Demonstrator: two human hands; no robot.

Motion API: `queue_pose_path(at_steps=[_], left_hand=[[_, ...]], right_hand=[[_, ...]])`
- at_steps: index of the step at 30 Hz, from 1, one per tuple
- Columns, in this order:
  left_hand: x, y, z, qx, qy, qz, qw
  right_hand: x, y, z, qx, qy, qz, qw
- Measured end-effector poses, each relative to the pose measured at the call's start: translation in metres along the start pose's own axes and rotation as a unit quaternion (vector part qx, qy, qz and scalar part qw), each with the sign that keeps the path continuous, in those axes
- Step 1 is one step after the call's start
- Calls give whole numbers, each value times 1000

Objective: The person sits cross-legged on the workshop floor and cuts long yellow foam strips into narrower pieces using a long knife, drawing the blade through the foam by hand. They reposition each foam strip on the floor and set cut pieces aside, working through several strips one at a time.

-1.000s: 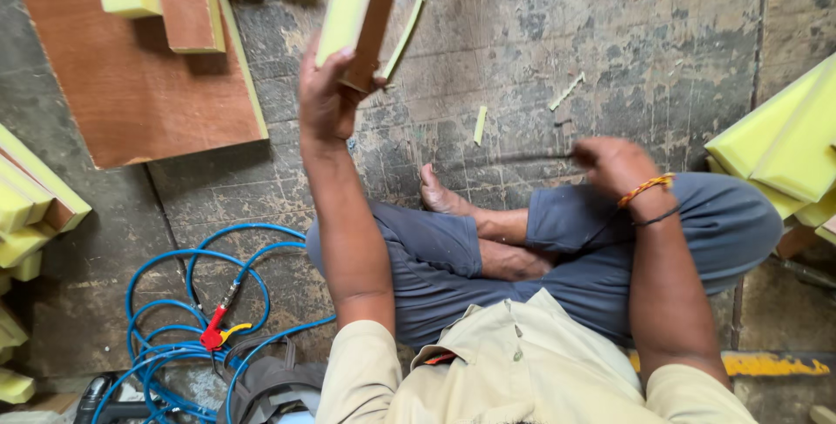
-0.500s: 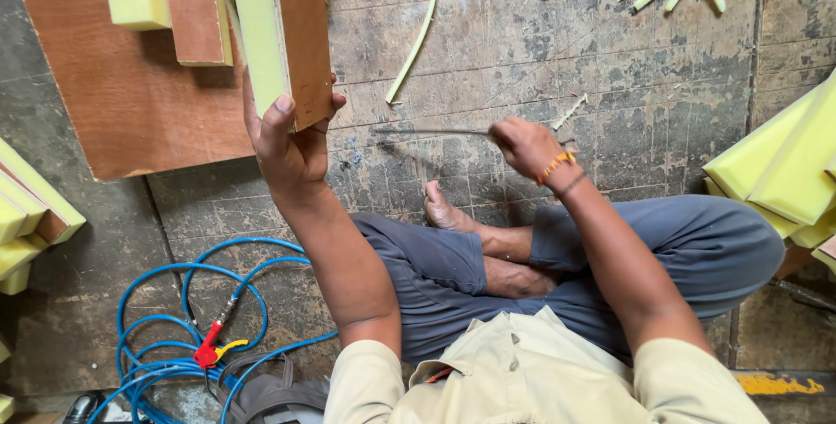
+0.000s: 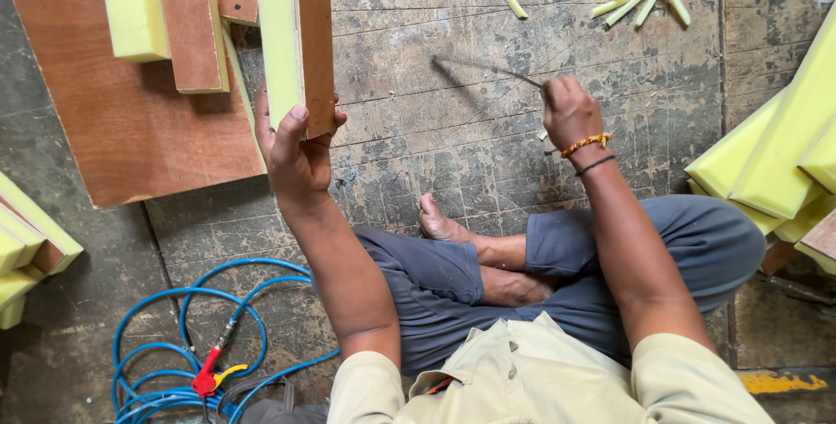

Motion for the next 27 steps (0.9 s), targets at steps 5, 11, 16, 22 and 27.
queue_pose_path(at_steps=[5, 11, 16, 22, 27], left_hand=[[-1, 1, 4, -9, -42, -39, 998], [-14, 9, 11, -5, -107, -112, 988], [-32, 32, 20, 61, -93, -101, 989], [-31, 20, 5, 138, -29, -95, 985], [-20, -9, -15, 133, -51, -46, 989]], right_hand=[[-68, 55, 2, 140, 251, 24, 958], [-92, 70, 20, 232, 321, -573, 718], [-154, 65, 17, 100, 404, -582, 699], [-183, 81, 25, 54, 360, -523, 771], [-120, 81, 24, 155, 277, -484, 815]])
Point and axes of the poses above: each hand's wrist, its own z-axis away from the middle knuckle, its own x-axis out of the palm, y = z × x, the point moved 5 cm from there along -z, towards the middle knuckle, and after that the axes turned 11 degrees about -z, right-handed, at the moved point
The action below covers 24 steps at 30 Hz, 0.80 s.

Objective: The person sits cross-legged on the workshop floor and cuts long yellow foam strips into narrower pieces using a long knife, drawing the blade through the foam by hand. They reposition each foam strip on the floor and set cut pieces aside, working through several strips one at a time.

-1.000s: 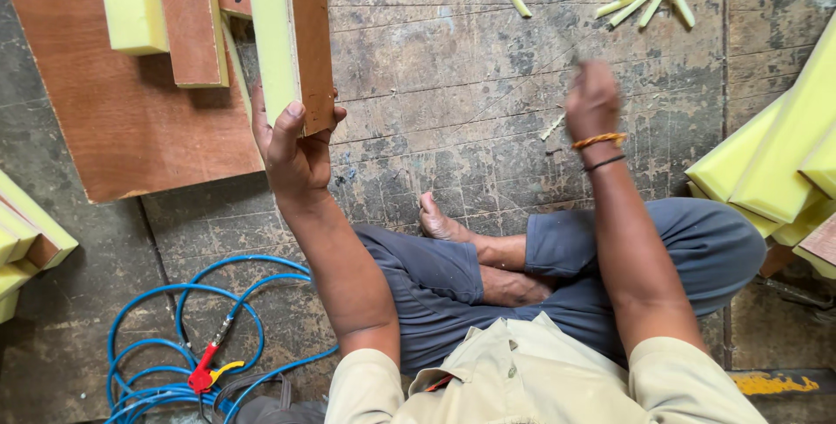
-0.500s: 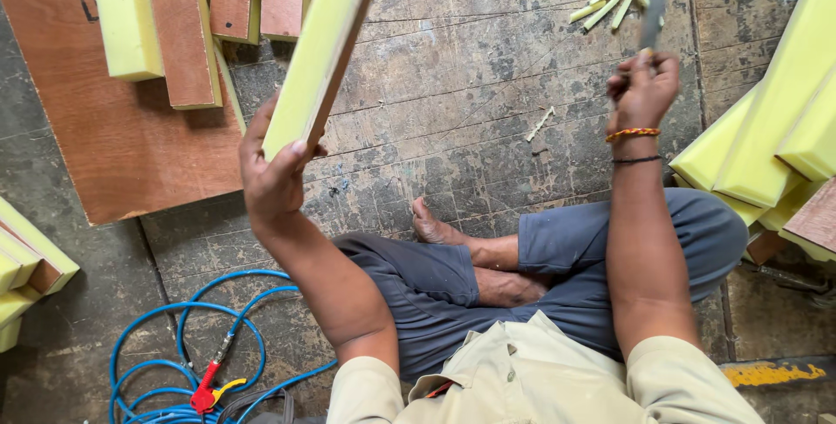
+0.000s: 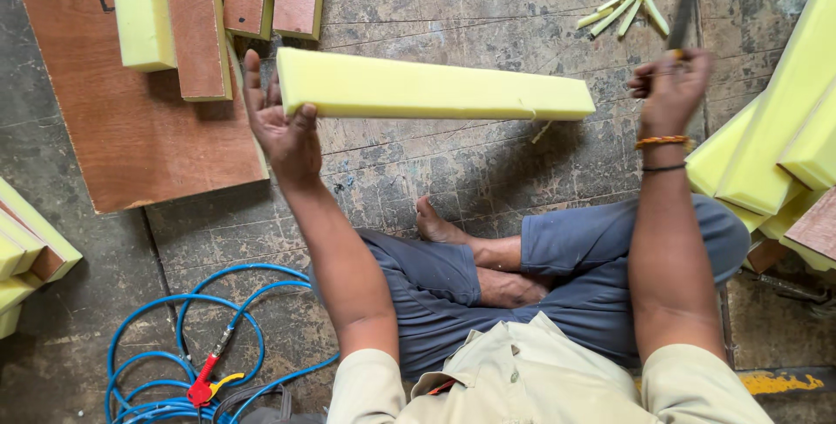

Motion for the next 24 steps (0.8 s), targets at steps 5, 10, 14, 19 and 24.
queue_pose_path(at_steps=[5, 10, 14, 19, 24], left_hand=[[13, -37, 1, -27, 105, 153, 982], [22, -64, -2, -92, 172, 121, 973], [20, -68, -5, -110, 217, 62, 968], [8, -59, -14, -77, 243, 91, 963], [5, -66, -17, -44, 240, -37, 969]], right_hand=[[50, 35, -5, -86, -83, 230, 966], [97, 57, -12, -16, -137, 332, 933], [128, 70, -1, 9, -214, 347, 913], [140, 71, 37, -123, -238, 326, 907], [141, 70, 97, -122, -153, 329, 924]])
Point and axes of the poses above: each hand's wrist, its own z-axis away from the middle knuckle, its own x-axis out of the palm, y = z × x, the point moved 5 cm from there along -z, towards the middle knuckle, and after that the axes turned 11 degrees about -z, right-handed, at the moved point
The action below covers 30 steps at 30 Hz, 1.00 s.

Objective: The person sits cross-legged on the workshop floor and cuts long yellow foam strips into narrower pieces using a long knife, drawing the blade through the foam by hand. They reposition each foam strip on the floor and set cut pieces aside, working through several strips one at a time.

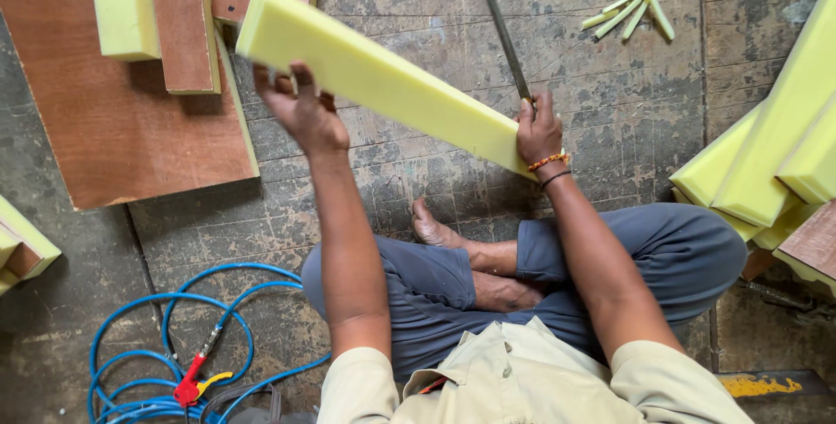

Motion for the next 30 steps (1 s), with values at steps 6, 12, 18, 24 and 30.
queue_pose_path(at_steps=[6, 12, 18, 24, 30], left_hand=[[31, -54, 17, -164, -190, -229, 940], [32, -61, 36, -90, -355, -502, 784], [25, -62, 35, -19, -363, -608, 706], [23, -66, 42, -7, -404, -629, 665], [27, -67, 46, -15, -414, -642, 645]], right_hand=[[-3, 1, 29, 183, 43, 31, 982], [-34, 29, 32, 267, 52, 123, 954], [-29, 36, 9, 239, 66, 182, 952], [-16, 47, -86, 261, 154, 163, 939], [-26, 40, -96, 233, 223, 103, 941]])
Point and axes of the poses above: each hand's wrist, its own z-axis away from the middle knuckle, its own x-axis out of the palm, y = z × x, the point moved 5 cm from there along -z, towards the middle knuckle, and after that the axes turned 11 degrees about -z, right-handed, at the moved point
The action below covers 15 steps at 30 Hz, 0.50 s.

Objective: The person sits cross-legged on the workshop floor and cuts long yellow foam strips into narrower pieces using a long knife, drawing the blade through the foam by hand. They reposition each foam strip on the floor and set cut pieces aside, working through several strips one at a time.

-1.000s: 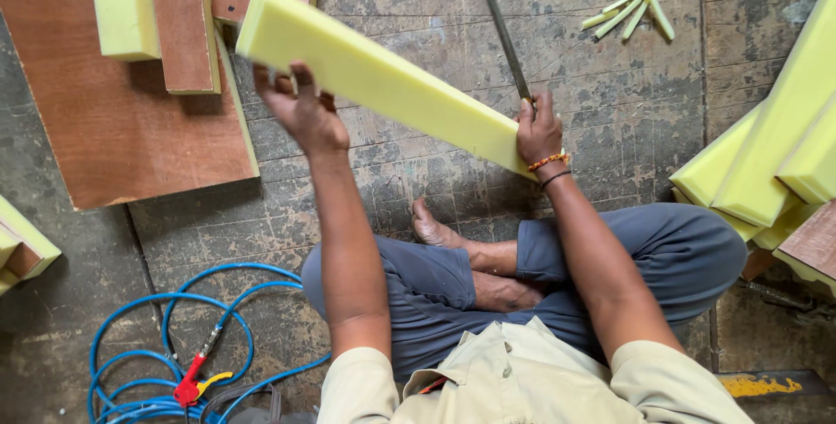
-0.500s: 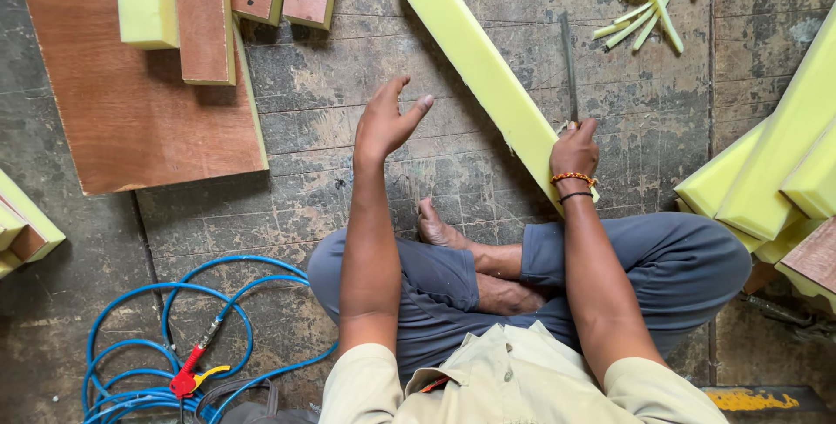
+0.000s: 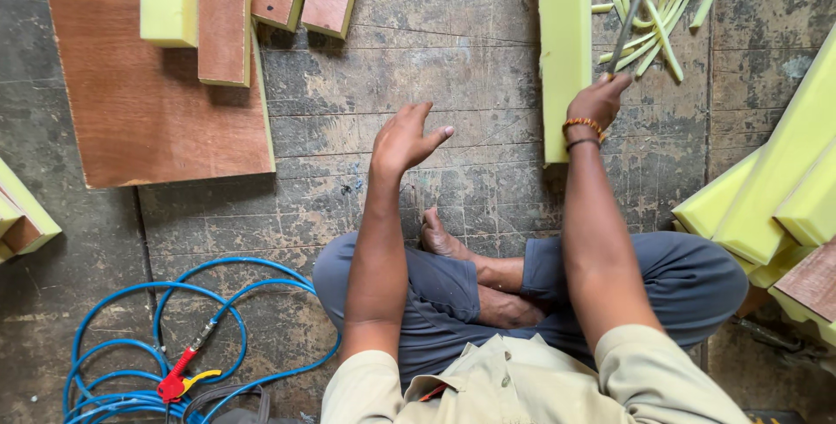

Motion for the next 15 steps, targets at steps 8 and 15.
queue_pose_path(at_steps=[8, 15], left_hand=[[82, 22, -31, 43, -100, -6, 994], [112, 20, -42, 27, -51, 44, 997]], right_hand=[[13, 3, 112, 20, -59, -127, 990], [12, -9, 153, -46, -151, -156, 975]])
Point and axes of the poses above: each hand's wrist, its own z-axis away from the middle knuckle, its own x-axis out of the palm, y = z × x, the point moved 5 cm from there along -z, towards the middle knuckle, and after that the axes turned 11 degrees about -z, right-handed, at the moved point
